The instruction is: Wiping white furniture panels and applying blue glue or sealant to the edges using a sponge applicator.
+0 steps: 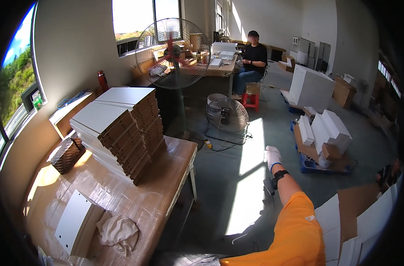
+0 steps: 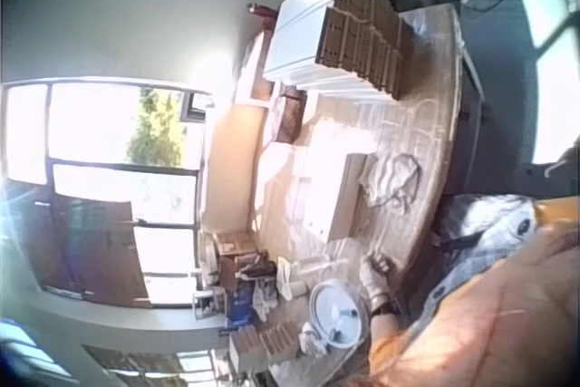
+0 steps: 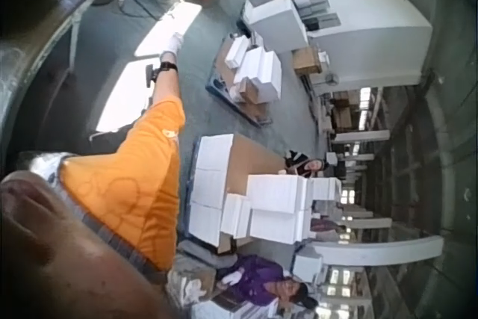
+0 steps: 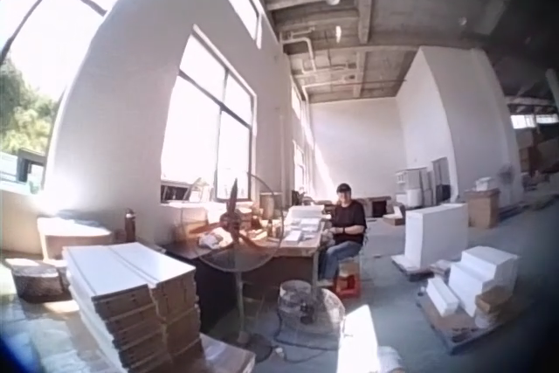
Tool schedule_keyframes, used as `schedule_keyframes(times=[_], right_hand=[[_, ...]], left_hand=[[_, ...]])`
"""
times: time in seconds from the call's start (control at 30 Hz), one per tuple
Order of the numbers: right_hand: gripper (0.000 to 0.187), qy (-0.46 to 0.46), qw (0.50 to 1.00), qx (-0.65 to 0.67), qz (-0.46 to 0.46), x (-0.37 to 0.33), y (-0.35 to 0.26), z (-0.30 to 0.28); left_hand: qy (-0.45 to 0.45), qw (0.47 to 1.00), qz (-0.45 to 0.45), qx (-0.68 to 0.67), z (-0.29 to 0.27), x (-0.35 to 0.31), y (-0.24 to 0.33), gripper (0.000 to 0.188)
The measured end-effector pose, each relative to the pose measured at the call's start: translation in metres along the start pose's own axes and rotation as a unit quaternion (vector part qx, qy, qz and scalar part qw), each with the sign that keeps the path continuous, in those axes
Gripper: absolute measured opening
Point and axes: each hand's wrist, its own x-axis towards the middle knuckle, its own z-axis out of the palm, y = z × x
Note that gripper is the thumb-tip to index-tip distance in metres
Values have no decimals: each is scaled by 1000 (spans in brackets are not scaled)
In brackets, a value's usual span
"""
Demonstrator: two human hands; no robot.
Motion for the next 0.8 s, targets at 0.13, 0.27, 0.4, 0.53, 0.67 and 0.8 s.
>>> schedule_keyframes(times=[0.13,0.27,0.4,0.53,0.67,0.8], right_hand=[[20,-82,774,-488,-396,-64,47,174],[15,-258,567,-681,-385,-116,62,280],[17,-301,455,-741,-393,-123,98,324],[19,-332,400,-784,-338,-117,119,338],[21,-349,364,-811,-296,-121,109,349],[22,-335,339,-831,-287,-130,101,365]], left_hand=[[-2,999,26,23,-35,27,-15,20],[8,958,194,209,-62,65,-41,25],[-4,928,258,267,-54,61,-38,31],[-77,993,81,19,-17,13,-10,38],[-82,991,89,50,8,-10,4,37],[-76,997,-3,-10,4,0,7,35]])
